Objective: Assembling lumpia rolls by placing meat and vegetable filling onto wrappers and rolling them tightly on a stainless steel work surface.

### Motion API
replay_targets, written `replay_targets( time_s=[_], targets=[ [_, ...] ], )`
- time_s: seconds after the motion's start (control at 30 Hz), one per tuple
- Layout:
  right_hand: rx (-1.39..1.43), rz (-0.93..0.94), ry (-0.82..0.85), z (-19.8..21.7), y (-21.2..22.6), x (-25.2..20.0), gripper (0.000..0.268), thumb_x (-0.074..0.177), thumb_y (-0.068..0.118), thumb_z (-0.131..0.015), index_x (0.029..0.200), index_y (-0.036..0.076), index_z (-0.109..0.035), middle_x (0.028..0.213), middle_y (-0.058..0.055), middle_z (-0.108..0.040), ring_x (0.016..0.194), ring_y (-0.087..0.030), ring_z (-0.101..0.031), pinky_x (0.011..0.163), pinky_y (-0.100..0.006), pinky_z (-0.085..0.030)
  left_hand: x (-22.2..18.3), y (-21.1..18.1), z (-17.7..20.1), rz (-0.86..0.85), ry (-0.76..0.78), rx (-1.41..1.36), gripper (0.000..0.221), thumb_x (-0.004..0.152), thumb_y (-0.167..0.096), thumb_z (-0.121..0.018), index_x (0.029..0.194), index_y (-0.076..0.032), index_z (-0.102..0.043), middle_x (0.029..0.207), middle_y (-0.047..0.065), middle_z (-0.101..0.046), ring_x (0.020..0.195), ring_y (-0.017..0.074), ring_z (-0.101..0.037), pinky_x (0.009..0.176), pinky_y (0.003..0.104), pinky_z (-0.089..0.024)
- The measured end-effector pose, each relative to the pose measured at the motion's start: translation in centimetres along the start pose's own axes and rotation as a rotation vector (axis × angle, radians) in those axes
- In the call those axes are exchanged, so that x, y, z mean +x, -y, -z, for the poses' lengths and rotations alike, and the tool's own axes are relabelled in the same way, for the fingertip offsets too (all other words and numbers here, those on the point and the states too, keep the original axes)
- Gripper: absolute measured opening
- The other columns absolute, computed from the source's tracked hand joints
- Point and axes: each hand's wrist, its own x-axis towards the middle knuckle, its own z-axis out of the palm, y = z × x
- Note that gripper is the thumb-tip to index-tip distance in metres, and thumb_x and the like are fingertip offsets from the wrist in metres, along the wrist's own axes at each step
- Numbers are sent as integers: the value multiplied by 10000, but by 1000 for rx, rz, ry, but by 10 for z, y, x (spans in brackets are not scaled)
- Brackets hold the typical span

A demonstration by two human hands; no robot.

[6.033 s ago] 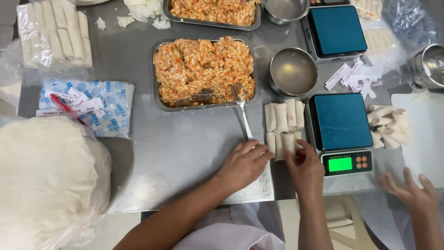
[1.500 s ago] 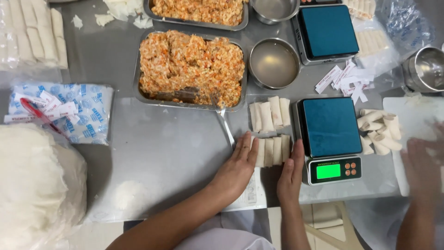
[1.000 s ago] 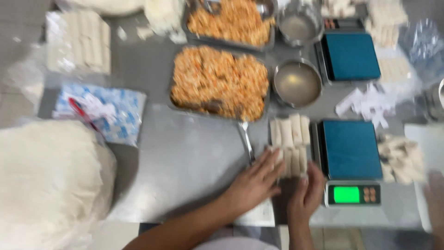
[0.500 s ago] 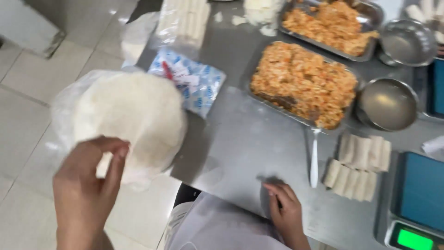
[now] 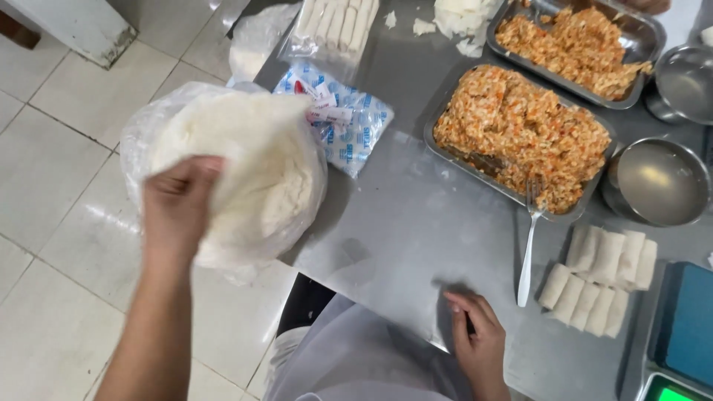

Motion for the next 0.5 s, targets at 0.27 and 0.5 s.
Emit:
replay_targets(
  time_s=[0.27, 0.5],
  targets=[
    [1132, -390, 219, -8, 5, -15, 753, 1009, 490, -537, 1493, -78, -438, 1315, -192, -663, 1137, -299, -682, 933, -462, -607, -76, -68, -91, -610, 592, -274, 106, 967, -139, -658, 926, -56, -710, 1000, 114, -751, 923, 285, -716, 840, 379, -583],
    [503, -720, 121, 19, 25, 3, 246, 893, 162, -732, 1090, 25, -678, 831, -83, -698, 732, -105, -655, 638, -334, -712, -139, 6, -209, -507, 828, -185, 189, 968, -135, -602, 816, -33, -649, 1025, 136, -753, 950, 276, -702, 839, 357, -523]
  ],
)
